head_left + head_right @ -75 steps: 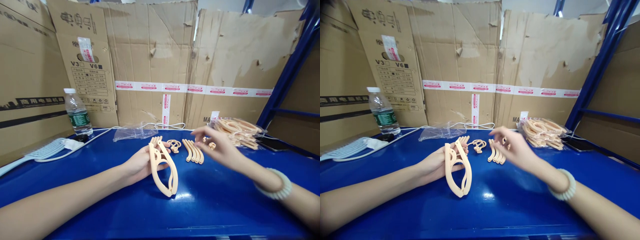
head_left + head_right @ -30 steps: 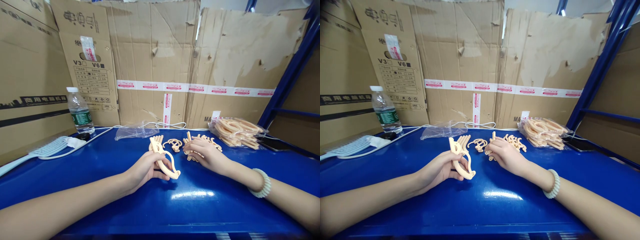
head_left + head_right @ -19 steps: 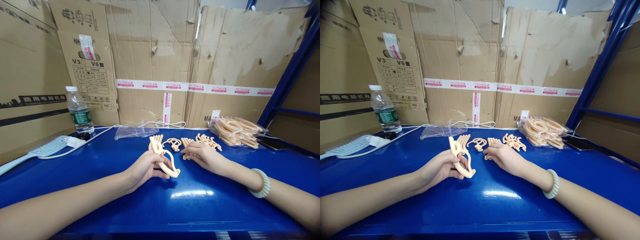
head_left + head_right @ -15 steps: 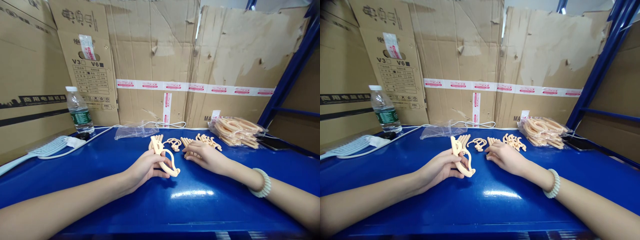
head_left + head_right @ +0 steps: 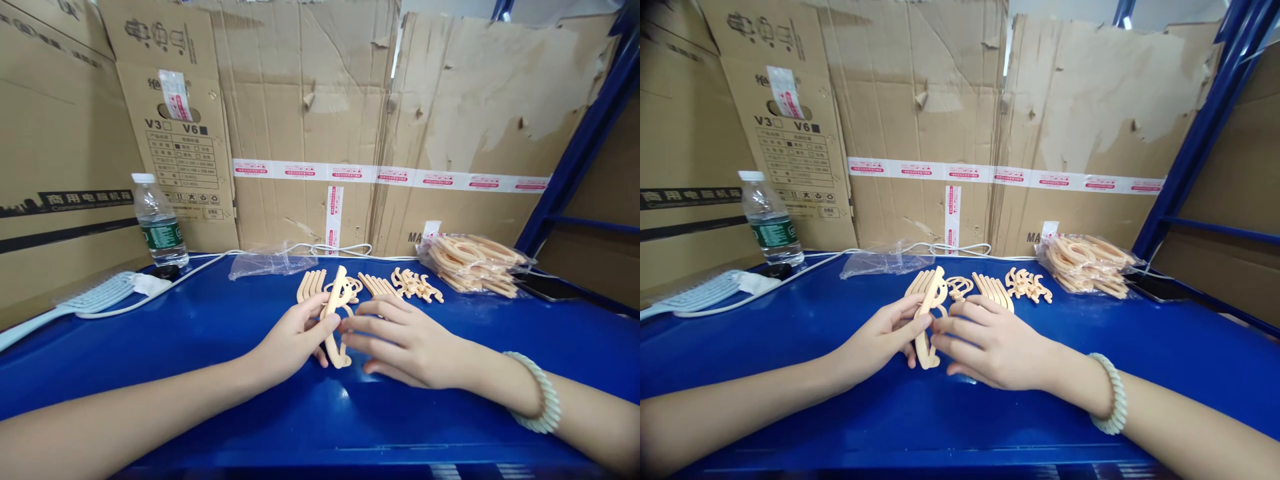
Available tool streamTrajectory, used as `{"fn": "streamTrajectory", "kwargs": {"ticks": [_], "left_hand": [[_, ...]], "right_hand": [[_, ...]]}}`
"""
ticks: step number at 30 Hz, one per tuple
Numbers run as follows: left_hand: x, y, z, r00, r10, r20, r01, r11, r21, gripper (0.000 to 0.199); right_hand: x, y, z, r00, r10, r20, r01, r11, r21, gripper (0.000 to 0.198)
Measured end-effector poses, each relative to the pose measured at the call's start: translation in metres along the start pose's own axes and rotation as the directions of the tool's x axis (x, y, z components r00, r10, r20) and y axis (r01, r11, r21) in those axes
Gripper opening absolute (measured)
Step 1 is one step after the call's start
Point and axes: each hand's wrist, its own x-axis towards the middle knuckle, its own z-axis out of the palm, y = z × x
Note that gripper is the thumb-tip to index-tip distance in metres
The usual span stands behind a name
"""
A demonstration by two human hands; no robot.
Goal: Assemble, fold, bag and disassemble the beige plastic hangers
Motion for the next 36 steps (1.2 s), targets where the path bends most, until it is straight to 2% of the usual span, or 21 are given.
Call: {"fn": "streamTrajectory", "kwargs": {"ticks": [3, 5, 8, 10, 13, 15, 17, 20, 22, 25, 28, 30, 33, 36], "left_hand": [[0.000, -0.001, -0.001, 1.000, 0.023, -0.009, -0.023, 0.999, 0.046, 0.035], [0.000, 0.000, -0.001, 0.999, 0.038, -0.035, -0.035, 0.997, 0.071, 0.035], [0.000, 0.002, -0.003, 0.997, 0.061, -0.050, -0.055, 0.992, 0.117, 0.035], [0.000, 0.004, -0.003, 0.996, 0.076, -0.048, -0.067, 0.985, 0.157, 0.036], [-0.003, 0.006, -0.003, 0.996, 0.082, -0.033, -0.074, 0.975, 0.211, 0.036], [-0.004, 0.007, -0.002, 0.996, 0.085, -0.027, -0.077, 0.969, 0.235, 0.034], [-0.005, 0.009, -0.002, 0.995, 0.090, -0.037, -0.077, 0.963, 0.257, 0.032], [-0.006, 0.012, -0.002, 0.991, 0.121, -0.051, -0.099, 0.942, 0.320, 0.027], [-0.006, 0.013, -0.003, 0.984, 0.167, -0.058, -0.131, 0.907, 0.401, 0.024], [-0.005, 0.011, -0.007, 0.969, 0.240, -0.062, -0.166, 0.814, 0.557, 0.022], [-0.004, 0.007, -0.010, 0.952, 0.304, -0.024, -0.207, 0.703, 0.681, 0.025], [-0.004, 0.004, -0.011, 0.945, 0.328, -0.004, -0.216, 0.631, 0.745, 0.029], [-0.005, 0.003, -0.011, 0.943, 0.333, 0.032, -0.210, 0.516, 0.831, 0.033], [-0.006, 0.004, -0.009, 0.930, 0.340, 0.137, -0.267, 0.374, 0.888, 0.033]], "right_hand": [[-0.001, 0.000, 0.001, 0.999, -0.012, 0.032, 0.012, 1.000, -0.002, 0.031], [-0.004, 0.002, 0.001, 0.999, 0.025, 0.027, -0.027, 0.996, 0.084, 0.030], [-0.006, 0.002, -0.001, 0.979, 0.199, -0.034, -0.178, 0.933, 0.313, 0.031], [-0.005, 0.000, -0.003, 0.921, 0.387, -0.055, -0.312, 0.813, 0.492, 0.031], [-0.002, -0.002, -0.003, 0.814, 0.580, 0.031, -0.424, 0.556, 0.715, 0.034], [-0.002, -0.002, -0.002, 0.763, 0.637, 0.107, -0.431, 0.379, 0.819, 0.038], [-0.003, 0.001, 0.000, 0.737, 0.654, 0.172, -0.408, 0.228, 0.884, 0.038], [-0.005, 0.006, 0.002, 0.734, 0.642, 0.220, -0.368, 0.103, 0.924, 0.034], [-0.005, 0.008, 0.003, 0.705, 0.672, 0.228, -0.363, 0.067, 0.929, 0.031], [-0.005, 0.010, 0.006, 0.631, 0.739, 0.235, -0.388, 0.039, 0.921, 0.030], [-0.004, 0.009, 0.009, 0.590, 0.756, 0.283, -0.412, -0.019, 0.911, 0.038], [-0.003, 0.008, 0.012, 0.601, 0.725, 0.337, -0.430, -0.063, 0.901, 0.045], [-0.001, 0.004, 0.014, 0.639, 0.659, 0.396, -0.488, -0.050, 0.872, 0.047], [0.000, -0.001, 0.014, 0.680, 0.572, 0.459, -0.527, -0.055, 0.848, 0.048]]}}
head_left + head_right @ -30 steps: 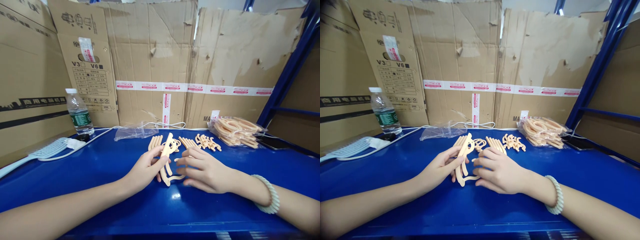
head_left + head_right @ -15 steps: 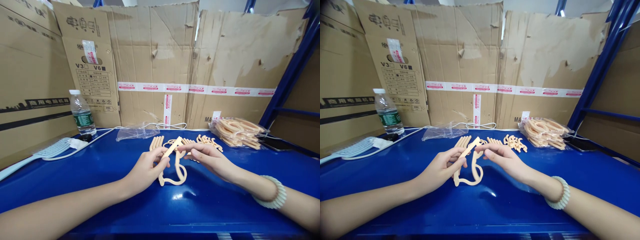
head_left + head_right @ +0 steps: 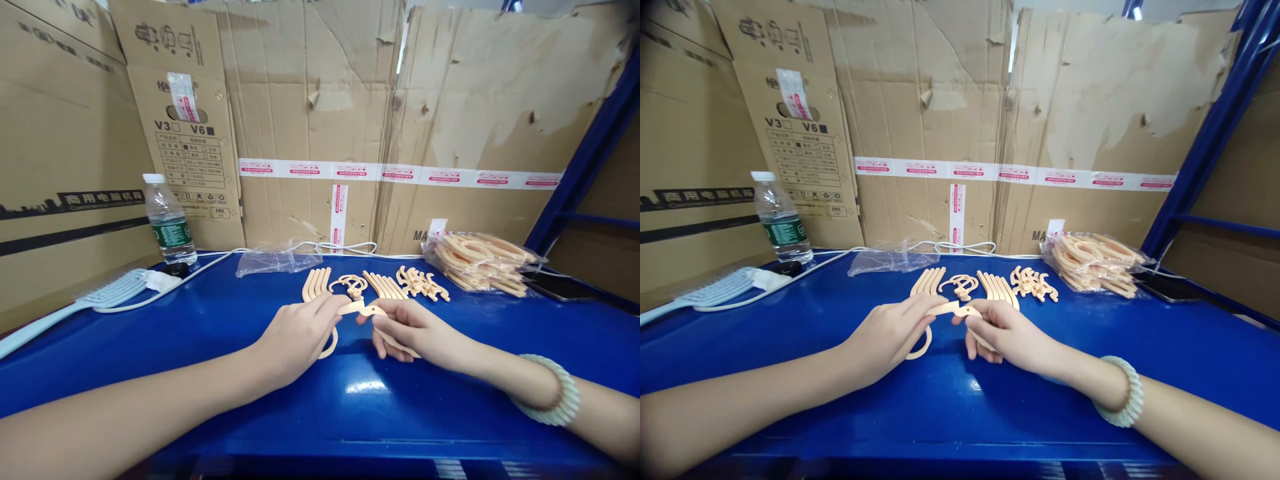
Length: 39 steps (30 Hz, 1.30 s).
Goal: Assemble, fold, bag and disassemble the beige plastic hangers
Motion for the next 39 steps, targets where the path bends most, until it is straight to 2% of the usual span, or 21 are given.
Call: {"fn": "streamTrajectory", "kwargs": {"ticks": [6, 11, 18, 22, 24, 26, 27, 29, 32, 34, 35, 37, 39], "left_hand": [[-0.002, -0.001, 0.004, 0.986, 0.163, 0.020, -0.163, 0.962, 0.221, 0.025], [-0.005, -0.003, 0.007, 0.961, 0.265, 0.085, -0.277, 0.880, 0.386, 0.022], [-0.005, 0.001, 0.000, 0.939, 0.324, 0.116, -0.341, 0.828, 0.445, 0.027], [-0.007, 0.006, -0.003, 0.946, 0.309, 0.097, -0.320, 0.845, 0.429, 0.029], [-0.007, 0.006, -0.001, 0.966, 0.245, 0.077, -0.256, 0.896, 0.363, 0.030], [-0.007, 0.005, 0.001, 0.985, 0.157, 0.065, -0.169, 0.952, 0.254, 0.032], [-0.007, 0.005, 0.001, 0.991, 0.121, 0.058, -0.130, 0.972, 0.196, 0.033], [-0.005, 0.004, 0.001, 0.997, 0.079, 0.027, -0.081, 0.993, 0.088, 0.034], [-0.002, 0.006, -0.002, 0.999, 0.006, -0.044, -0.011, 0.992, -0.122, 0.034], [-0.001, 0.006, -0.004, 0.991, -0.126, -0.054, 0.102, 0.942, -0.321, 0.031], [0.000, 0.006, -0.004, 0.979, -0.199, -0.033, 0.166, 0.887, -0.432, 0.030], [0.003, 0.005, -0.003, 0.952, -0.304, 0.036, 0.257, 0.728, -0.636, 0.026], [0.005, 0.004, -0.002, 0.936, -0.342, 0.080, 0.276, 0.574, -0.771, 0.023]], "right_hand": [[-0.003, -0.002, 0.004, 0.980, 0.143, 0.136, -0.151, 0.988, 0.045, 0.048], [-0.002, -0.003, 0.008, 0.964, 0.208, 0.163, -0.218, 0.975, 0.048, 0.051], [-0.008, -0.008, 0.016, 0.983, 0.166, 0.083, -0.161, 0.985, -0.068, 0.047], [-0.013, -0.012, 0.021, 0.994, 0.105, 0.017, -0.100, 0.974, -0.202, 0.044], [-0.017, -0.014, 0.023, 0.999, -0.034, -0.003, 0.030, 0.934, -0.357, 0.042], [-0.020, -0.017, 0.023, 0.983, -0.181, 0.016, 0.165, 0.851, -0.499, 0.042], [-0.021, -0.017, 0.022, 0.978, -0.208, 0.029, 0.192, 0.830, -0.524, 0.043], [-0.020, -0.017, 0.020, 0.989, -0.143, 0.032, 0.142, 0.876, -0.461, 0.042], [-0.014, -0.014, 0.013, 1.000, -0.022, 0.020, 0.027, 0.963, -0.268, 0.042], [-0.010, -0.013, 0.006, 1.000, -0.027, -0.004, 0.025, 0.977, -0.210, 0.045], [-0.008, -0.013, 0.002, 0.999, -0.043, -0.019, 0.038, 0.975, -0.217, 0.046], [-0.006, -0.016, -0.008, 0.995, -0.079, -0.056, 0.060, 0.956, -0.288, 0.047], [-0.006, -0.021, -0.021, 0.986, -0.127, -0.107, 0.079, 0.926, -0.370, 0.045]]}}
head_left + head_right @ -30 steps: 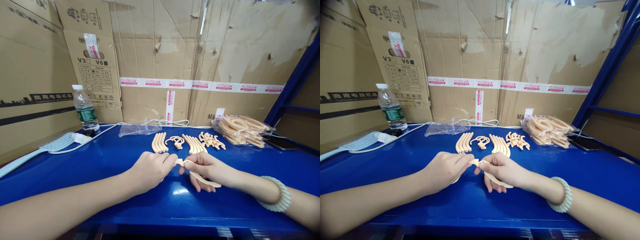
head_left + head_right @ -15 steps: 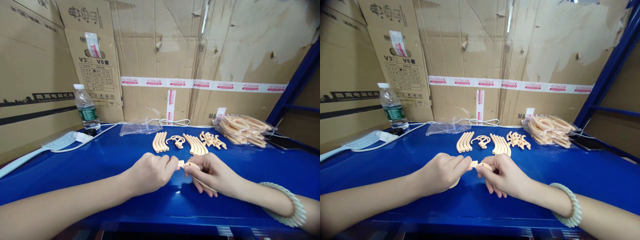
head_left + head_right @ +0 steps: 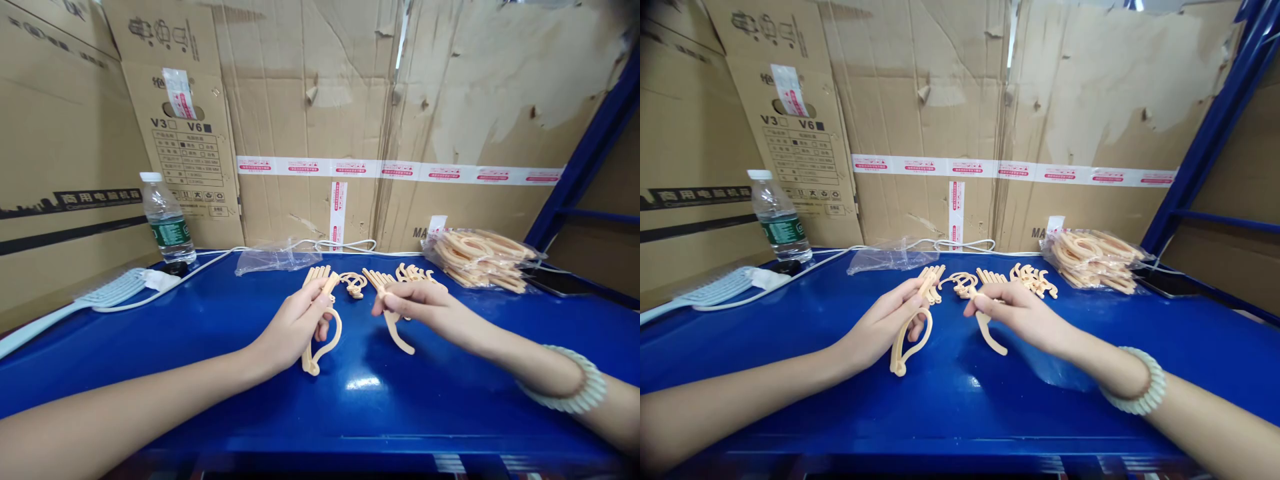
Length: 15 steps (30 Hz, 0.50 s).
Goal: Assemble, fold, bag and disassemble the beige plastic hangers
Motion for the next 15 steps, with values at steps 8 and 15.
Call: {"fn": "streamTrajectory", "kwargs": {"ticks": [8, 15], "left_hand": [[0.005, 0.006, 0.001, 0.990, -0.117, -0.074, 0.098, 0.970, -0.220, 0.020], [0.005, 0.002, 0.000, 0.976, -0.203, -0.076, 0.166, 0.927, -0.336, 0.029]], "right_hand": [[0.008, 0.031, -0.084, 0.923, -0.343, -0.178, 0.176, 0.784, -0.595, 0.032], [0.017, 0.090, -0.101, 0.946, -0.323, -0.026, 0.182, 0.596, -0.782, 0.028]]}}
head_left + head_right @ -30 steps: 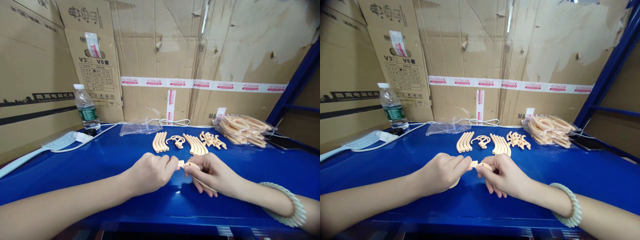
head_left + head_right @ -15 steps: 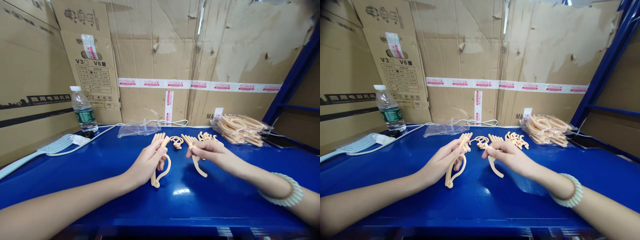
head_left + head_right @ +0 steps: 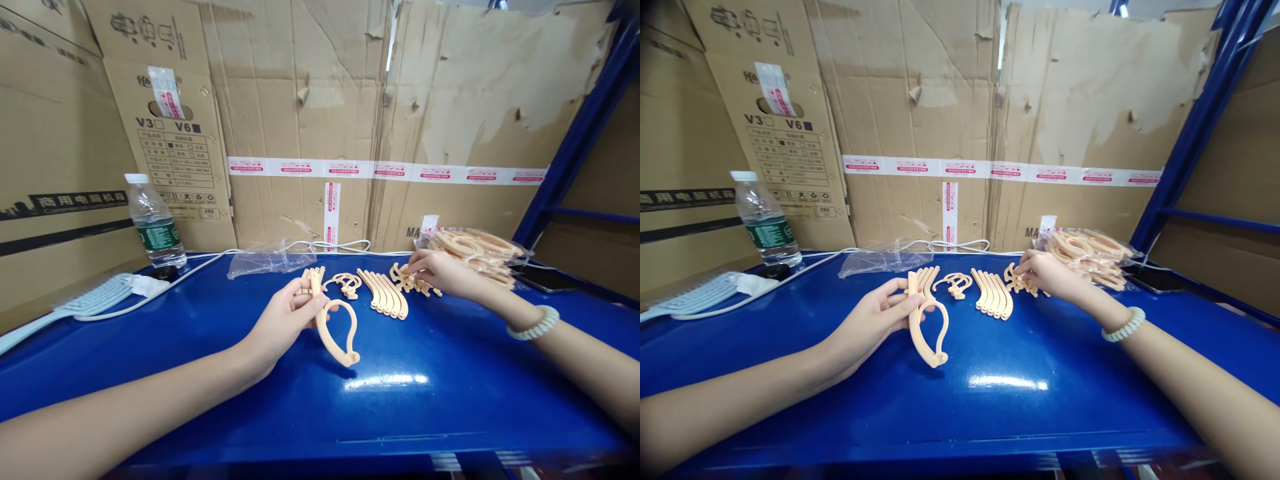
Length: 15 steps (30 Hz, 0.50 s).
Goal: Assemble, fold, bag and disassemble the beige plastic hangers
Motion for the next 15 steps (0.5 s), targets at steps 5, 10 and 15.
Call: {"fn": "streamTrajectory", "kwargs": {"ticks": [5, 10, 15], "left_hand": [[0.000, -0.001, 0.000, 1.000, -0.014, -0.020, 0.013, 1.000, -0.026, 0.027], [-0.002, -0.003, 0.002, 0.998, 0.063, -0.014, -0.062, 0.996, 0.057, 0.024], [-0.008, -0.002, 0.002, 0.990, 0.135, 0.046, -0.137, 0.989, 0.057, 0.026]], "right_hand": [[0.000, -0.008, 0.005, 1.000, -0.021, 0.016, 0.021, 1.000, -0.015, 0.029], [0.005, -0.103, -0.010, 0.988, -0.156, -0.018, 0.157, 0.985, 0.066, 0.037], [-0.001, -0.172, -0.004, 0.875, -0.483, -0.048, 0.476, 0.874, -0.100, 0.036]]}}
